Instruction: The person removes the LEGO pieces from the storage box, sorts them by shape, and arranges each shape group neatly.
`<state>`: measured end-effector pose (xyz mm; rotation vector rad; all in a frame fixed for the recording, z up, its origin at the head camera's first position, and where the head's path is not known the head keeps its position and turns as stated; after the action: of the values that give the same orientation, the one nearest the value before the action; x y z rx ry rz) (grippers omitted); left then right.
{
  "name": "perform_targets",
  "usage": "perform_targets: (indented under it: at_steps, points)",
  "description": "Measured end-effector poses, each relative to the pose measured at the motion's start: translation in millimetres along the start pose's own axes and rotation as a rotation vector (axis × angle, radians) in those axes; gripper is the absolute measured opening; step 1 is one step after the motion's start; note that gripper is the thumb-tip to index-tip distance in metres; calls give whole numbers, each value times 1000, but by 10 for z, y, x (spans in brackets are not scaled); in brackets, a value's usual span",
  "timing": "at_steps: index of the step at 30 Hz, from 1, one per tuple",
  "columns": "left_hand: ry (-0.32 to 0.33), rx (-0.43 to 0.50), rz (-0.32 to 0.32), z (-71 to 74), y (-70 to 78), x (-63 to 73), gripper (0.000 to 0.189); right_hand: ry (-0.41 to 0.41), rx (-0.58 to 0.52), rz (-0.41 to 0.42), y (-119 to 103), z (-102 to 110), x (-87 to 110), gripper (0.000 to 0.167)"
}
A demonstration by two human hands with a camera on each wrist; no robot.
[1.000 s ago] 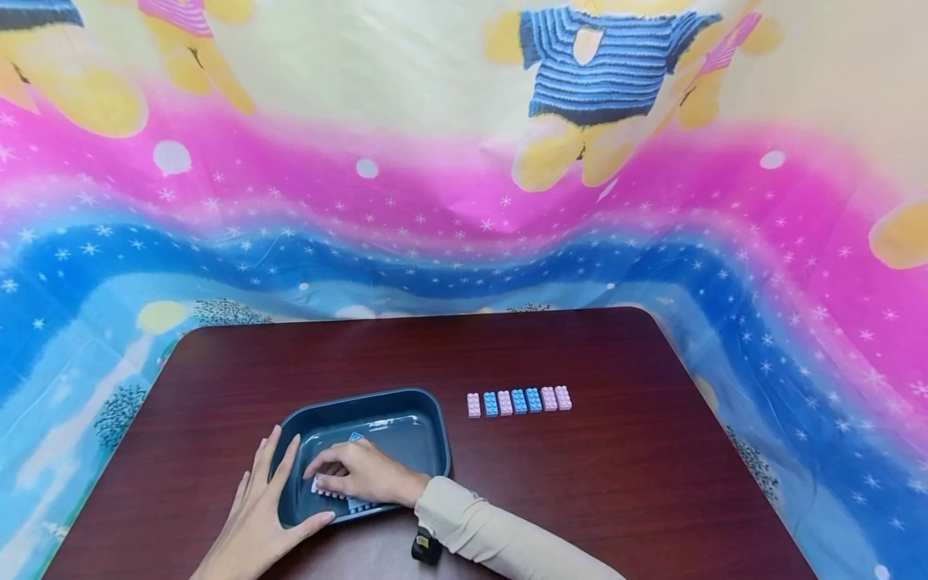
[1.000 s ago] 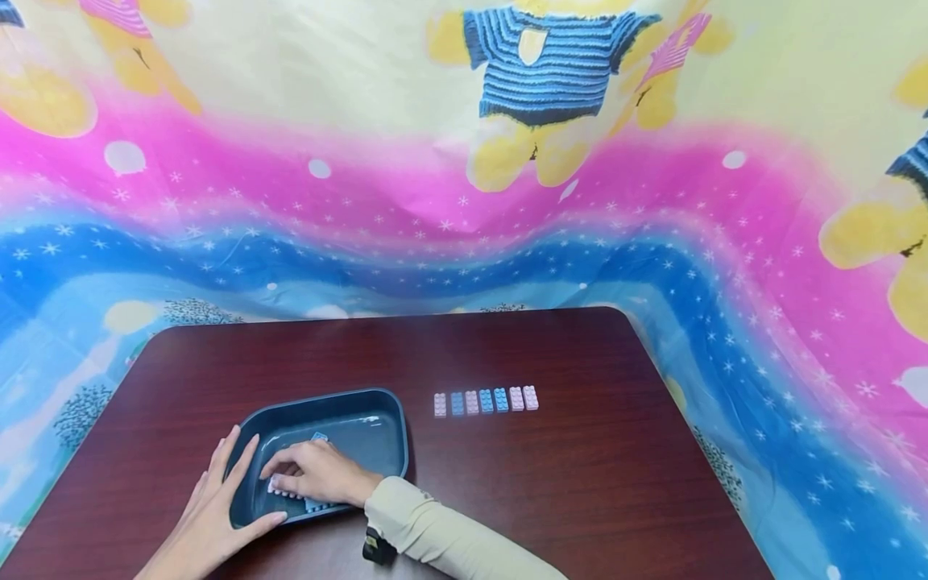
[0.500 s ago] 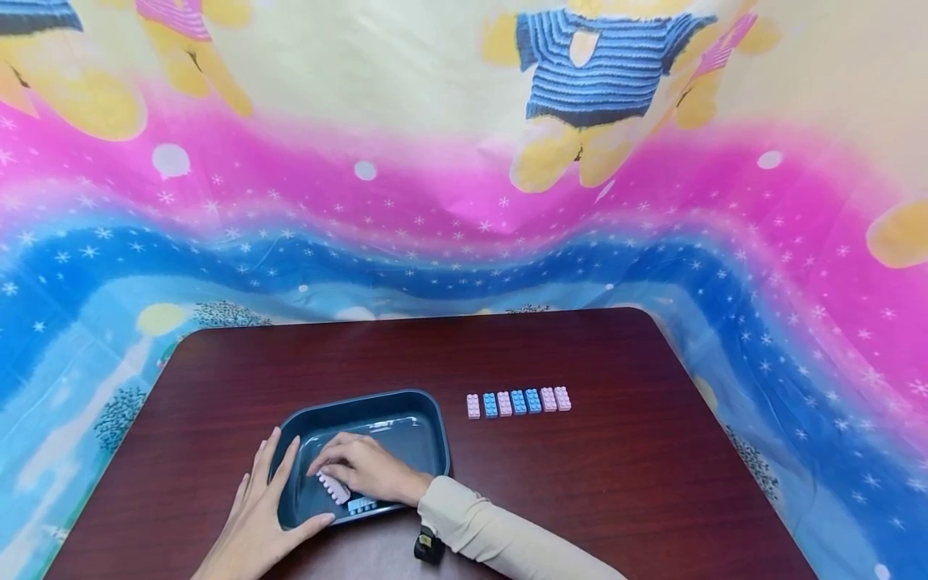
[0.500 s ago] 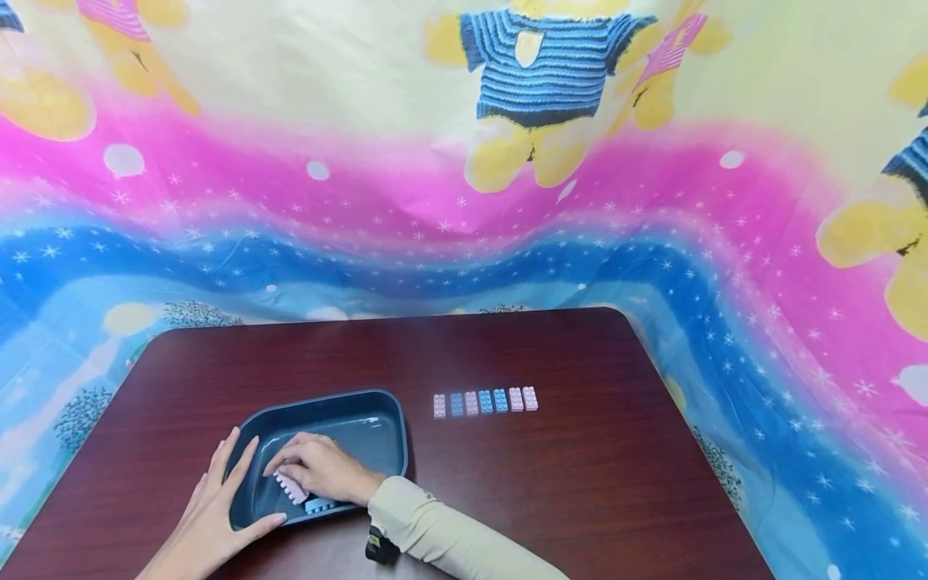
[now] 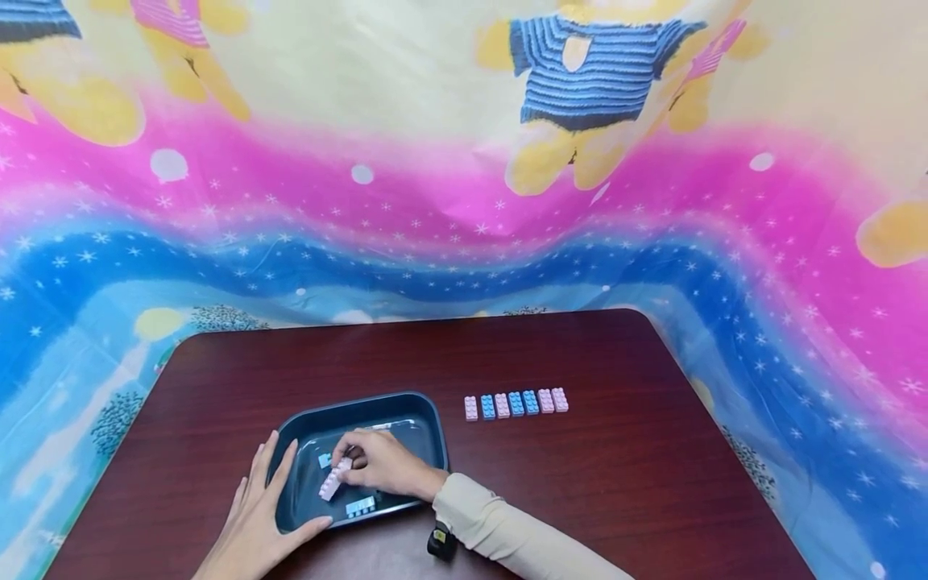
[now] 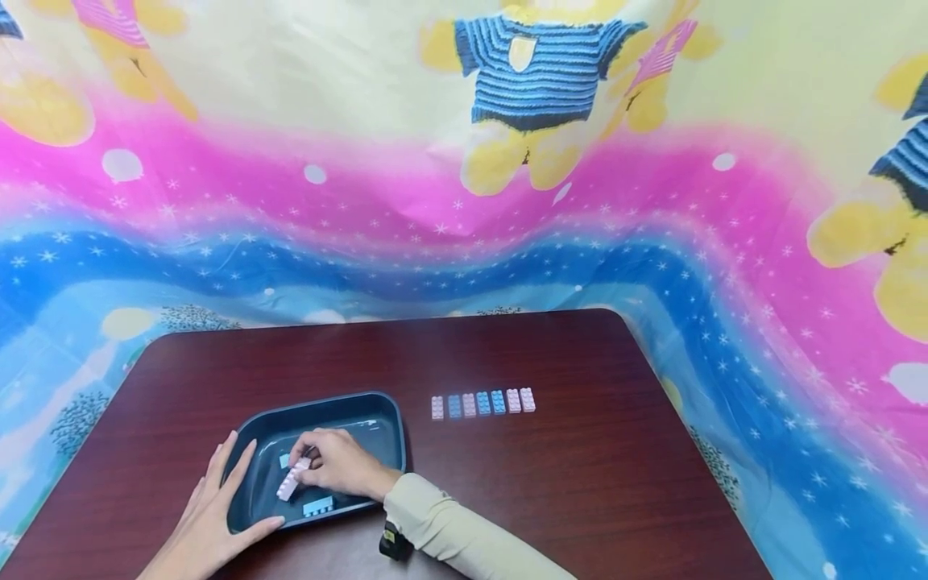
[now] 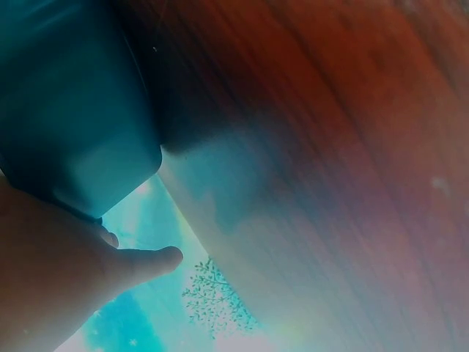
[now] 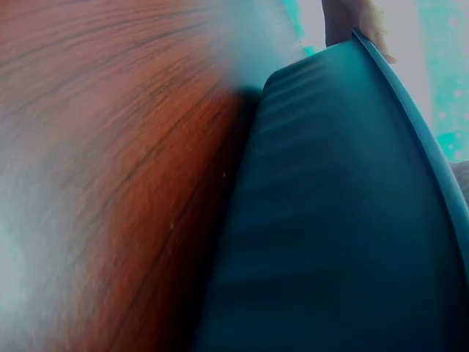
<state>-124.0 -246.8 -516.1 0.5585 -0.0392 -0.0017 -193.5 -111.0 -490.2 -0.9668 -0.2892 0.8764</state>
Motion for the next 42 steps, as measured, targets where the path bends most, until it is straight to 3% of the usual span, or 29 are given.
perform_targets:
  at_steps: [6, 9, 12, 17, 26, 42]
  points:
    - [-21, 11, 22, -4, -8, -19, 124, 20, -47, -35, 61, 110, 51, 20]
    - [-19, 2, 16, -10, -5, -19, 124, -16, 9, 9, 30, 139, 119, 14]
    - [-16, -9, 13, -13, -12, -3, 124, -67, 106, 56, -8, 162, 214, 23]
    - [-29, -12, 32, -35, -51, 21, 123, -90, 136, 41, 7, 248, 353, 31]
    - [-35, -17, 28, -45, -34, -12, 121, -17, 82, 59, 48, 514, 519, 24]
    - [-44, 5, 12, -38, -41, -17, 121, 111, -142, -83, 279, 941, 932, 22]
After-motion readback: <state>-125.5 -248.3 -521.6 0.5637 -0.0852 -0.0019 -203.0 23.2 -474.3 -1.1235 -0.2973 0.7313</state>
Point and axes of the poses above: each hand's wrist, its own x-axis away from the middle knuckle, its own z-axis out of the back of the hand, y = z × x, the point moved 10 cm from there along -x, towards the middle knuckle, and after that the axes turned 3 degrees about z, right-handed, at the moved point
